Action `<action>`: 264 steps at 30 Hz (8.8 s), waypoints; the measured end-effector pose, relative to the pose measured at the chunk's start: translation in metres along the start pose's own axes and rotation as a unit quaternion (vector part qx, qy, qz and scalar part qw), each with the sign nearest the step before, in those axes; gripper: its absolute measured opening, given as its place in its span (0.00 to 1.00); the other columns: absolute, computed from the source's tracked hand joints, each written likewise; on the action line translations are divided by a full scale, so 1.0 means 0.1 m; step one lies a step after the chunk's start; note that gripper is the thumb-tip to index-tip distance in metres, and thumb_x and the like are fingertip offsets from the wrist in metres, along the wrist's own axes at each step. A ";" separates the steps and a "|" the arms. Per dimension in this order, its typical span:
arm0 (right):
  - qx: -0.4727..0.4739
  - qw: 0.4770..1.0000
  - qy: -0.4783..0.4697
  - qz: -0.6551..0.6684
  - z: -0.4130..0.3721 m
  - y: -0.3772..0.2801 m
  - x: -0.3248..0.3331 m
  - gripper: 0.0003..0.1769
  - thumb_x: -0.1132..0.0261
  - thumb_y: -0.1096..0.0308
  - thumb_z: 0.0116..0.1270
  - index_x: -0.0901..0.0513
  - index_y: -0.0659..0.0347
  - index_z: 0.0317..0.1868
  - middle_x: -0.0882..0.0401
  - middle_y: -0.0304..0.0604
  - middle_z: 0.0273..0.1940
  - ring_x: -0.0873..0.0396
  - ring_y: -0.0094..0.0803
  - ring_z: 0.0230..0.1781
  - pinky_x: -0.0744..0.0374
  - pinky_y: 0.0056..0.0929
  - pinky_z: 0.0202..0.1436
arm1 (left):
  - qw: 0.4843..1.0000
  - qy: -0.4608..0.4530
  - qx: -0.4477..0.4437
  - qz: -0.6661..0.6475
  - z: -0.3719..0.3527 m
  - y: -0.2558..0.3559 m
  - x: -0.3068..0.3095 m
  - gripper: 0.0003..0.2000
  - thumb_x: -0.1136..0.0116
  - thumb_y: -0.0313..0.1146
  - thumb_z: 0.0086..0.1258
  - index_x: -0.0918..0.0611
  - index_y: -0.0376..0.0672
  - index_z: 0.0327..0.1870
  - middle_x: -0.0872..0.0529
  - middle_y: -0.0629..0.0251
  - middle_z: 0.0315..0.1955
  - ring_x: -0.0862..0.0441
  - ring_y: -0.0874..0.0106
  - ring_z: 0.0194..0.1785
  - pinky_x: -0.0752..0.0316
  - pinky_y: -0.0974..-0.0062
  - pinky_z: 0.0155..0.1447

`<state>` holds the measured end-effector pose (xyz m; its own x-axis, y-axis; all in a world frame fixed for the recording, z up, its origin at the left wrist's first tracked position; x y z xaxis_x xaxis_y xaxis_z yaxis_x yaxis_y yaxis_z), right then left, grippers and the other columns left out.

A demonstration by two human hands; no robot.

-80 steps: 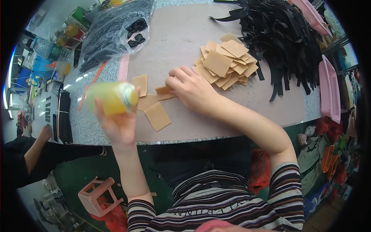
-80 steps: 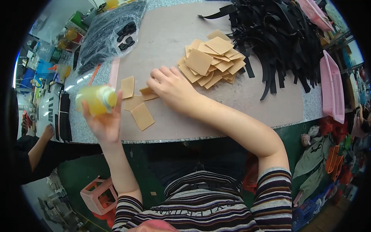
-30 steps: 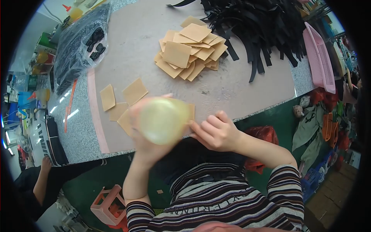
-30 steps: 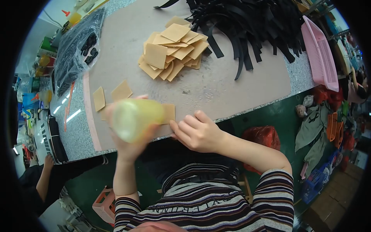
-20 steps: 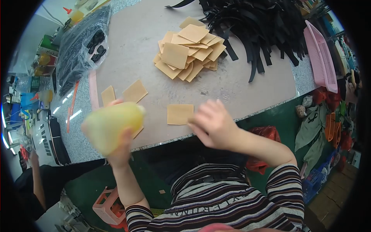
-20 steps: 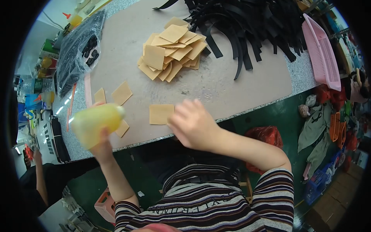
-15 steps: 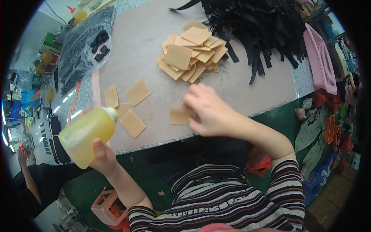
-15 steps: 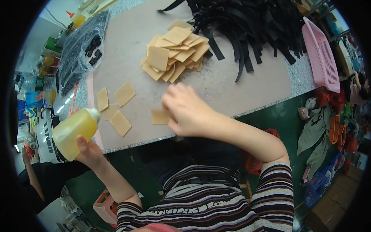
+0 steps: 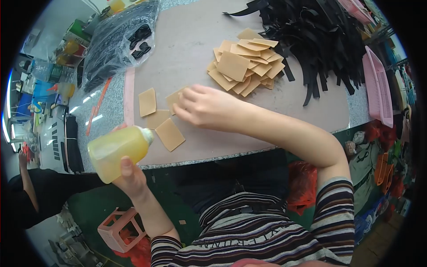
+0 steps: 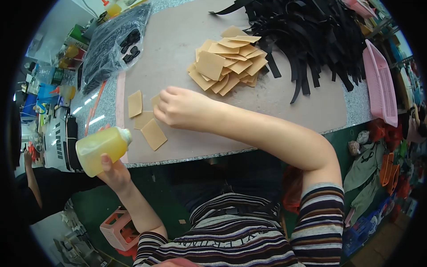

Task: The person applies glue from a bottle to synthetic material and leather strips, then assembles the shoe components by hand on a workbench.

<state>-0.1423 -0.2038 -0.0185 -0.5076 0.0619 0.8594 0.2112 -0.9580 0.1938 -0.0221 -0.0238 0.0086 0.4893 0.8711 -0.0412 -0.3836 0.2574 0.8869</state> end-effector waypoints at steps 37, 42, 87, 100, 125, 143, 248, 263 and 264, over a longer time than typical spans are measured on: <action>-0.396 0.795 -0.053 0.456 -0.36 0.32 0.38 0.16 0.37 0.78 0.55 0.27 0.64 0.45 0.23 0.46 0.41 0.19 0.35 0.40 0.22 0.32 0.44 | 0.982 0.013 -0.130 0.133 0.23 0.20 0.48 0.36 0.34 0.39 0.64 0.39 0.33 0.68 0.24 0.40 0.59 0.21 0.47 0.61 0.23 0.51 0.64; -0.372 0.920 0.052 0.114 -0.40 1.25 0.88 0.22 0.37 0.77 0.55 0.22 0.58 0.53 0.20 0.45 0.48 0.19 0.36 0.46 0.21 0.37 0.50 | 0.986 0.071 -0.082 0.130 0.13 0.17 0.83 0.34 0.35 0.41 0.64 0.35 0.31 0.66 0.23 0.41 0.57 0.21 0.49 0.60 0.23 0.52 0.64; -0.346 0.834 0.011 0.429 -0.46 0.18 0.40 0.14 0.38 0.79 0.55 0.27 0.62 0.43 0.21 0.47 0.36 0.19 0.39 0.36 0.23 0.33 0.39 | 0.990 0.010 -0.105 0.089 0.25 0.09 0.31 0.38 0.31 0.40 0.62 0.39 0.32 0.67 0.24 0.38 0.58 0.22 0.46 0.61 0.22 0.49 0.63; -0.058 0.985 -0.044 0.157 0.79 0.05 -0.45 0.10 0.33 0.73 0.57 0.20 0.60 0.41 0.19 0.45 0.41 0.21 0.44 0.46 0.22 0.40 0.50 | 0.995 0.077 -0.054 0.035 0.08 0.11 0.47 0.37 0.33 0.43 0.62 0.34 0.31 0.67 0.23 0.42 0.57 0.21 0.49 0.61 0.24 0.52 0.64; -0.201 0.971 -0.014 0.126 -0.71 -0.58 0.31 0.18 0.32 0.67 0.52 0.17 0.68 0.42 0.29 0.38 0.28 0.30 0.33 0.31 0.35 0.33 0.37 | 0.929 -0.270 -0.068 0.244 -0.28 -0.04 -1.02 0.30 0.22 0.32 0.52 0.25 0.37 0.55 0.18 0.56 0.54 0.17 0.65 0.54 0.22 0.68 0.57; -0.446 0.807 0.108 0.372 -0.75 1.42 0.91 0.20 0.40 0.78 0.55 0.23 0.66 0.51 0.16 0.48 0.40 0.15 0.30 0.37 0.16 0.28 0.41 | 0.985 0.052 -0.093 0.139 0.16 0.17 0.60 0.34 0.34 0.37 0.62 0.37 0.30 0.64 0.23 0.37 0.56 0.20 0.47 0.59 0.22 0.49 0.63; -0.272 0.903 0.000 0.331 -0.45 -0.03 0.28 0.21 0.26 0.67 0.57 0.32 0.59 0.18 0.35 0.42 0.18 0.33 0.41 0.19 0.33 0.37 0.22 | 0.948 -0.063 0.305 -0.066 0.65 -0.77 0.33 0.28 0.27 0.27 0.62 0.27 0.35 0.62 0.18 0.60 0.53 0.19 0.70 0.57 0.25 0.68 0.63; -0.309 0.835 0.014 0.455 -0.51 0.16 0.05 0.19 0.32 0.68 0.61 0.30 0.61 0.18 0.34 0.44 0.18 0.32 0.42 0.21 0.32 0.38 0.25 | 0.964 -0.091 0.232 -0.095 1.92 -0.95 0.03 0.36 0.30 0.22 0.62 0.37 0.41 0.70 0.22 0.61 0.59 0.22 0.67 0.62 0.26 0.65 0.67; -0.317 0.824 0.021 0.468 -0.55 0.17 0.02 0.18 0.33 0.68 0.62 0.30 0.62 0.18 0.34 0.44 0.19 0.32 0.42 0.21 0.33 0.38 0.25 | 0.970 -0.101 0.205 -0.080 2.15 -0.98 -0.04 0.35 0.31 0.21 0.62 0.36 0.41 0.70 0.21 0.60 0.58 0.22 0.67 0.63 0.25 0.65 0.67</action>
<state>-0.1861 -0.2355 -0.0393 -0.4017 -0.7852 0.4712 0.0544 -0.5341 -0.8437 0.1819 -0.1420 0.0210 0.6763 0.7234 -0.1393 0.0332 0.1590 0.9867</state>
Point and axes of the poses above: each hand's wrist, its own z-axis towards the middle knuckle, its own x-axis out of the back of the hand, y = z × x, the point moved 7 cm from there along z, towards the middle knuckle
